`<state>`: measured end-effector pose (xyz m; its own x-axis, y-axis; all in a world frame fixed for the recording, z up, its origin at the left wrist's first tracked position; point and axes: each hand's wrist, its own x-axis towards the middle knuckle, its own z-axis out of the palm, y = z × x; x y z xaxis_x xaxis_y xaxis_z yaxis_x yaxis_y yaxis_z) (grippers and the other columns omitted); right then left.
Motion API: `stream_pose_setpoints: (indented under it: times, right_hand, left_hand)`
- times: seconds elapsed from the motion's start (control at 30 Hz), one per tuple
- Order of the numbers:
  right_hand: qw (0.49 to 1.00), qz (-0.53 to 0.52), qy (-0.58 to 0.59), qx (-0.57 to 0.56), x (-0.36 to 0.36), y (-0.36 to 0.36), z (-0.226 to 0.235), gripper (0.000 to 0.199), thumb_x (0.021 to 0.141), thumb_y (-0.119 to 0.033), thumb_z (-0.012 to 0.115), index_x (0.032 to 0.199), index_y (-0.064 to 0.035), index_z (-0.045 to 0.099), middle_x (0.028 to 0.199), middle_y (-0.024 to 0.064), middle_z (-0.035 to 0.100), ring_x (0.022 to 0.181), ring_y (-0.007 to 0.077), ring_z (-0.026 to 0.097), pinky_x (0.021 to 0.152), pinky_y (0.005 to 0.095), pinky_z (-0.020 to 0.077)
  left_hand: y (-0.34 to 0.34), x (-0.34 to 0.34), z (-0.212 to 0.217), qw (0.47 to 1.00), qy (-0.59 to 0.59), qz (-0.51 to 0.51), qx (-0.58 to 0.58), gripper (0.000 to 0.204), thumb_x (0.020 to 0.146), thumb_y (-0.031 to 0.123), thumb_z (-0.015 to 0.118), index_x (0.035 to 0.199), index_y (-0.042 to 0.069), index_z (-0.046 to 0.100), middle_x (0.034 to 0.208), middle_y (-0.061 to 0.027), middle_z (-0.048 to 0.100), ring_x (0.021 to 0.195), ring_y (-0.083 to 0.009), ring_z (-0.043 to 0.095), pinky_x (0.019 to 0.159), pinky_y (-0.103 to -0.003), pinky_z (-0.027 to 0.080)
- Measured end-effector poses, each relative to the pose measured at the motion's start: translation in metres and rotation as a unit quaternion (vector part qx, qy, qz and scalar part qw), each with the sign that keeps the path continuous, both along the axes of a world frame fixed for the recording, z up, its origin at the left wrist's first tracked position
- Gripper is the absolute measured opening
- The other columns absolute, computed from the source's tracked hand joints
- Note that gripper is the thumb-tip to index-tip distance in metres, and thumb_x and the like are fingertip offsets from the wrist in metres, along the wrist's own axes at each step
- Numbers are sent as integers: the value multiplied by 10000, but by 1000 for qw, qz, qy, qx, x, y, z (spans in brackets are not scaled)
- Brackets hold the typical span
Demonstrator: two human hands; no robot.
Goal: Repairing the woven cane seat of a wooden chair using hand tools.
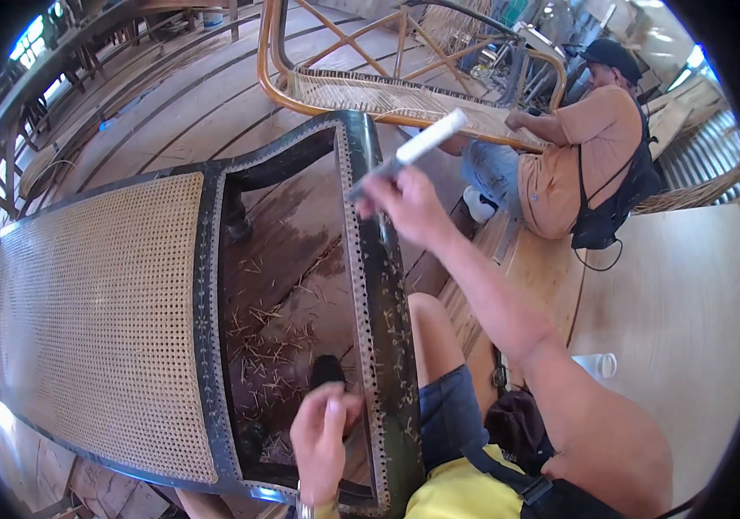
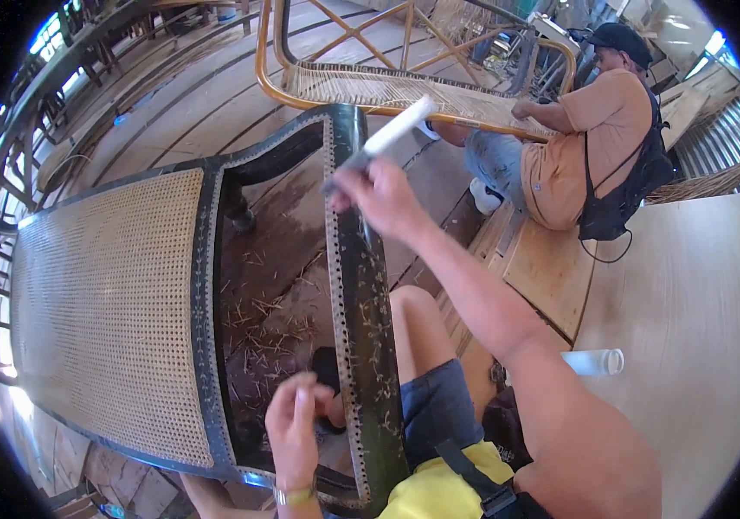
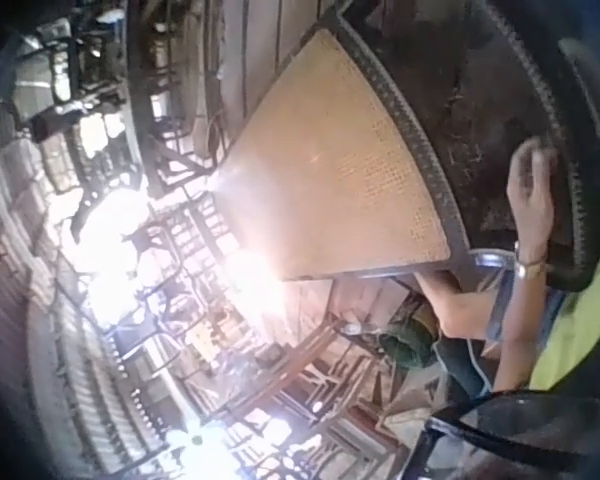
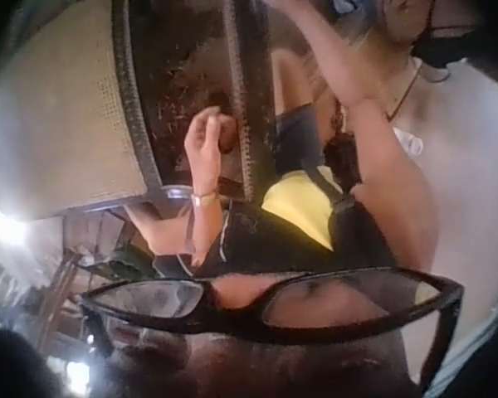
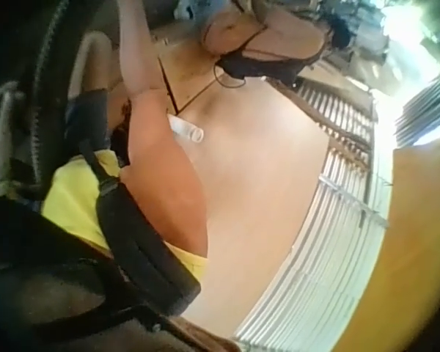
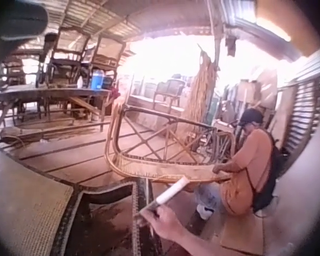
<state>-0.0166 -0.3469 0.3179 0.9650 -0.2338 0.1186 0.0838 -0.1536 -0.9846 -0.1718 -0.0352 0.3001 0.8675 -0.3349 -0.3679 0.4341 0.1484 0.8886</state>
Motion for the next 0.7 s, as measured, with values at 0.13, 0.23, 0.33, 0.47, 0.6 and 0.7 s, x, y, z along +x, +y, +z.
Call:
stream_pose_setpoints:
  times: [0.13,0.23,0.33,0.47,0.6,0.7]
  right_hand:
    - [997,-60,-51,14,90,-75,-18,191,1006,-149,634,1058,34,617,973,109,710,845,171,719,732,294,624]
    - [995,-78,-34,-58,131,-101,-24,200,997,-162,650,1073,21,629,973,97,709,825,166,717,722,304,624]
    - [994,-63,-9,-84,153,-97,-24,205,995,-180,654,1086,4,650,974,88,711,801,150,713,717,292,618]
    - [959,-103,36,-261,155,-75,-14,250,966,-237,684,1084,-17,697,879,115,733,769,136,719,693,307,588]
    - [921,-105,15,-376,163,-89,-16,297,924,-294,702,1012,-12,727,895,199,733,836,292,730,787,402,566]
    - [901,-107,-11,-419,163,-92,-18,316,913,-314,694,981,-8,730,921,226,723,888,375,711,838,446,547]
  left_hand:
    - [63,-41,-12,968,-51,58,239,259,992,160,660,1178,-21,656,991,-97,701,886,-166,649,808,-301,537]
    - [105,-67,-41,903,-155,-6,400,226,971,150,666,1109,-28,675,993,-160,702,900,-284,662,826,-375,531]
    - [120,-83,-59,876,-231,-31,423,181,955,122,652,1052,-29,679,970,-197,689,917,-369,644,863,-442,508]
    - [121,-87,-64,878,-282,24,385,132,943,79,615,999,-23,678,963,-206,682,944,-406,621,910,-481,476]
    - [124,-86,-69,890,-271,34,365,124,931,65,610,988,-17,683,966,-198,686,935,-401,621,896,-481,480]
    - [125,-85,-69,887,-274,23,371,127,927,57,598,986,-15,684,965,-195,687,941,-397,621,897,-479,482]
